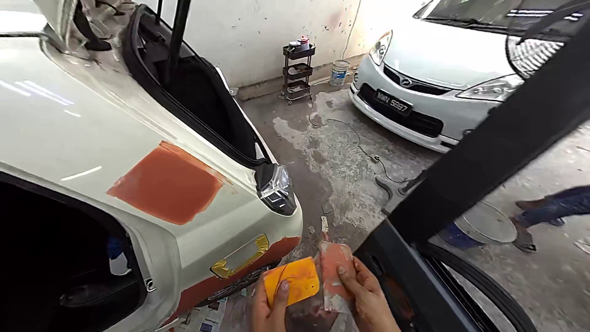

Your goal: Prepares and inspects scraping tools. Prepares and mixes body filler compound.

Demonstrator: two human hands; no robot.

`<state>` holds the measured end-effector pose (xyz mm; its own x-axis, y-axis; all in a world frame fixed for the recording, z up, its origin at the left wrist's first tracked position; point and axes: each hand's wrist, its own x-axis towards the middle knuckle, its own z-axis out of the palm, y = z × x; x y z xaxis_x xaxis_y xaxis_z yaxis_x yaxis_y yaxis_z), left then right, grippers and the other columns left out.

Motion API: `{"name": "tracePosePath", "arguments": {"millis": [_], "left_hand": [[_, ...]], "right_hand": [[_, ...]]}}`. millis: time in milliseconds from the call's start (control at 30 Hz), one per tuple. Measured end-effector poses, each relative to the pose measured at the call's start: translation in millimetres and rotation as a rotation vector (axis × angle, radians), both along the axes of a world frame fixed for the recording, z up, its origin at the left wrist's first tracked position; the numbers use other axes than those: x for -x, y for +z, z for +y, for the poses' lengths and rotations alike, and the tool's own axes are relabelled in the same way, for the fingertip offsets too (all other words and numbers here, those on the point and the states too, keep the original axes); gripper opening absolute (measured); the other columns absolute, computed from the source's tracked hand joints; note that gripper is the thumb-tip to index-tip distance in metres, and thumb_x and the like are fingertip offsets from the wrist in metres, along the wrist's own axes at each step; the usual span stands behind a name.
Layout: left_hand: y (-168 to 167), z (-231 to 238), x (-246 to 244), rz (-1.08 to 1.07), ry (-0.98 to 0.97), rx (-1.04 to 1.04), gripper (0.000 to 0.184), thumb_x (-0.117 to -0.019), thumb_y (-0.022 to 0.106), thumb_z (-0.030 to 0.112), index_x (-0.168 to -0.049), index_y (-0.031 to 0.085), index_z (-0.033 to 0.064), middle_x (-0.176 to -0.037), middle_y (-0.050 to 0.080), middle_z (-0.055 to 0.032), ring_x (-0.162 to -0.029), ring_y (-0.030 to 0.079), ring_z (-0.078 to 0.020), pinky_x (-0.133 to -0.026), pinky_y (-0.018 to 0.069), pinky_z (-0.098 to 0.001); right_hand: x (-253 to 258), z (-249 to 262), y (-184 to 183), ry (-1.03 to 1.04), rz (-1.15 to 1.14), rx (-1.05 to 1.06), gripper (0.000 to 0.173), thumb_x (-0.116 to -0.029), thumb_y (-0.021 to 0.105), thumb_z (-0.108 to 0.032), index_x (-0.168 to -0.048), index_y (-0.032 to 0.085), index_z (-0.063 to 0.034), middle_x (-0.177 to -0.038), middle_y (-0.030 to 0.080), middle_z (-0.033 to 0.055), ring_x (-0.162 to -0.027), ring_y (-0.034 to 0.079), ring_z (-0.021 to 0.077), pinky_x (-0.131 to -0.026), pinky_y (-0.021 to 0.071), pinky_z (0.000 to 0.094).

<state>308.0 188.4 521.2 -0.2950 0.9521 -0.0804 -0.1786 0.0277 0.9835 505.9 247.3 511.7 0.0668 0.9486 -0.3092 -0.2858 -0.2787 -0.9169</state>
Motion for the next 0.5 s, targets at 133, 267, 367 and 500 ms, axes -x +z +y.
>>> {"name": "tracePosePath", "arguments": {"millis": [133,267,367,500], "left_hand": [[12.1,64.3,7.6,-0.022,0.014,-0.059,0.034,-0.1033,0.055,0.004,-0.135,0.048,-0.0084,-0.115,0.070,-0.0129,-0.100,0.073,-0.0194,-0.087,0.0634,-0.0373],[29.0,116.3,20.9,-0.044,-0.003,-0.104,0.034,-0.1053,0.053,0.007,-0.136,0.046,-0.0065,-0.115,0.069,-0.0145,-0.091,0.074,-0.0252,-0.070,0.0669,-0.0412],[38.8,146.5,30.7,-0.006,-0.081,-0.137,0.032,-0.1061,0.053,0.010,-0.134,0.048,-0.0039,-0.113,0.070,-0.0123,-0.088,0.074,-0.0238,-0.068,0.0670,-0.0415],[50.1,176.4,33.2,0.030,-0.121,-0.115,0.036,-0.1055,0.053,0.009,-0.136,0.045,-0.0081,-0.109,0.070,-0.0124,-0.084,0.075,-0.0221,-0.068,0.0673,-0.0412]], "right_hand": [[-11.8,63.8,6.1,-0.070,-0.046,-0.046,0.032,-0.0992,0.053,-0.001,-0.132,0.052,0.0023,-0.100,0.073,0.0119,-0.083,0.074,0.0197,-0.073,0.0647,0.0394],[-20.8,126.9,21.4,-0.214,-0.062,-0.066,0.027,-0.1023,0.053,-0.007,-0.129,0.053,-0.0038,-0.096,0.072,0.0030,-0.080,0.072,0.0121,-0.071,0.0642,0.0342],[-19.9,175.8,29.8,-0.290,-0.001,-0.075,0.023,-0.1049,0.051,-0.012,-0.128,0.052,-0.0074,-0.097,0.070,0.0019,-0.082,0.072,0.0127,-0.073,0.0639,0.0369],[-4.4,261.9,37.0,-0.313,0.233,-0.018,0.023,-0.1076,0.043,-0.024,-0.123,0.053,-0.0104,-0.097,0.069,0.0053,-0.084,0.071,0.0169,-0.071,0.0625,0.0407]]}}
